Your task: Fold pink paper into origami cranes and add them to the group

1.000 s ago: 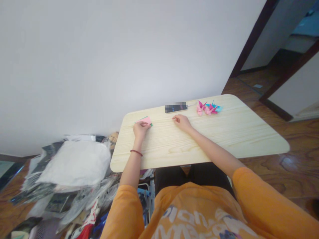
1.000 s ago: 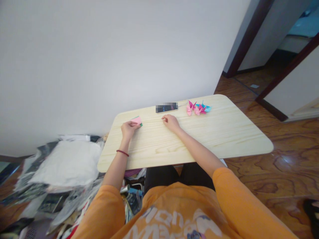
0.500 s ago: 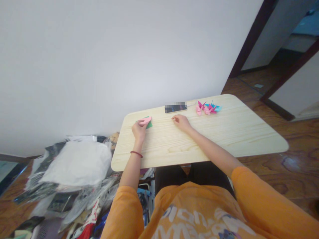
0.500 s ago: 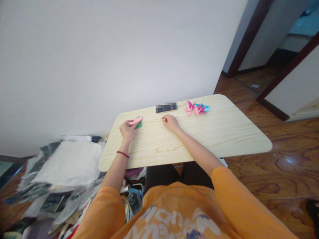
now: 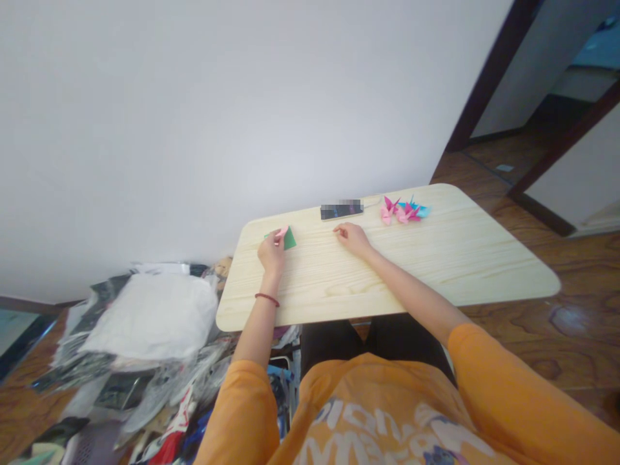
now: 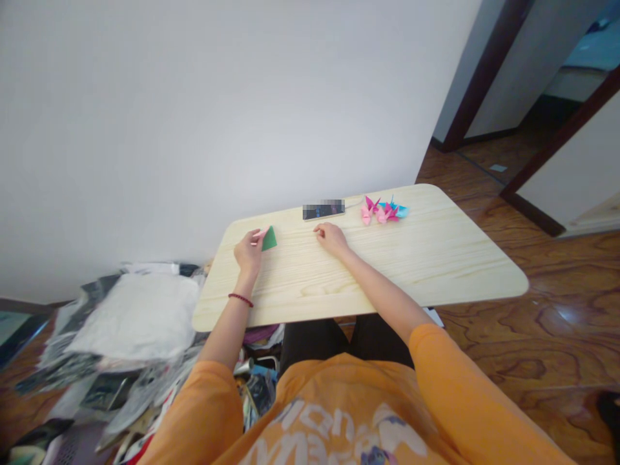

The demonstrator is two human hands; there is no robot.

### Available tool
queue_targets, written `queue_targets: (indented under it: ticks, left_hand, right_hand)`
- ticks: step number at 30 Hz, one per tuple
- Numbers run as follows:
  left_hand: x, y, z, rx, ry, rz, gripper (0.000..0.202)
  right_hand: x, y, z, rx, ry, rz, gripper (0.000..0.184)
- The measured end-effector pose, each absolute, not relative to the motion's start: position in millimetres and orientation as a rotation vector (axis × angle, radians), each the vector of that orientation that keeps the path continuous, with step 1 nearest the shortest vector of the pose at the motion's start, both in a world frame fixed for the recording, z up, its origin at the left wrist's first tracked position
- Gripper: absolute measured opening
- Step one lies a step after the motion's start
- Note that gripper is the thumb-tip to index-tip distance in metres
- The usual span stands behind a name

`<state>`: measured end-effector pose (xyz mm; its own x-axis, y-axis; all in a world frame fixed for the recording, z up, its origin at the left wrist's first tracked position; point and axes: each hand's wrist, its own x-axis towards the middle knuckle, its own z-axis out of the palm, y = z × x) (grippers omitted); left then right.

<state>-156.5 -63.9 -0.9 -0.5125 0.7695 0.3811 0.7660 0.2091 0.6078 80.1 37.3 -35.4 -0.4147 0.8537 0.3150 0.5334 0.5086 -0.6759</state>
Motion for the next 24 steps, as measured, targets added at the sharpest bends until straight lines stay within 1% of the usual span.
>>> queue_targets:
  ticks: [4, 16, 20, 24]
  left_hand:
    - [-155, -64, 2, 1.512, 2.556, 1.164, 0.025]
    - [-156, -64, 2, 1.554, 2.513, 1.353, 0.016]
    - [-152, -65, 10, 1.512, 2.475, 1.489, 0.019]
    - [-140, -64, 23, 1.379, 2.304, 1.678, 0.022]
  right_hand:
    - [80, 37, -37, -1.115, -2.098, 0.626, 0.024]
    - [80, 39, -39, -1.134, -2.107, 0.616, 0.024]
    - [80, 38, -37, -1.127, -2.095, 0.625, 0.023]
    - [80, 37, -34, -1.121, -2.035, 0.708, 0.022]
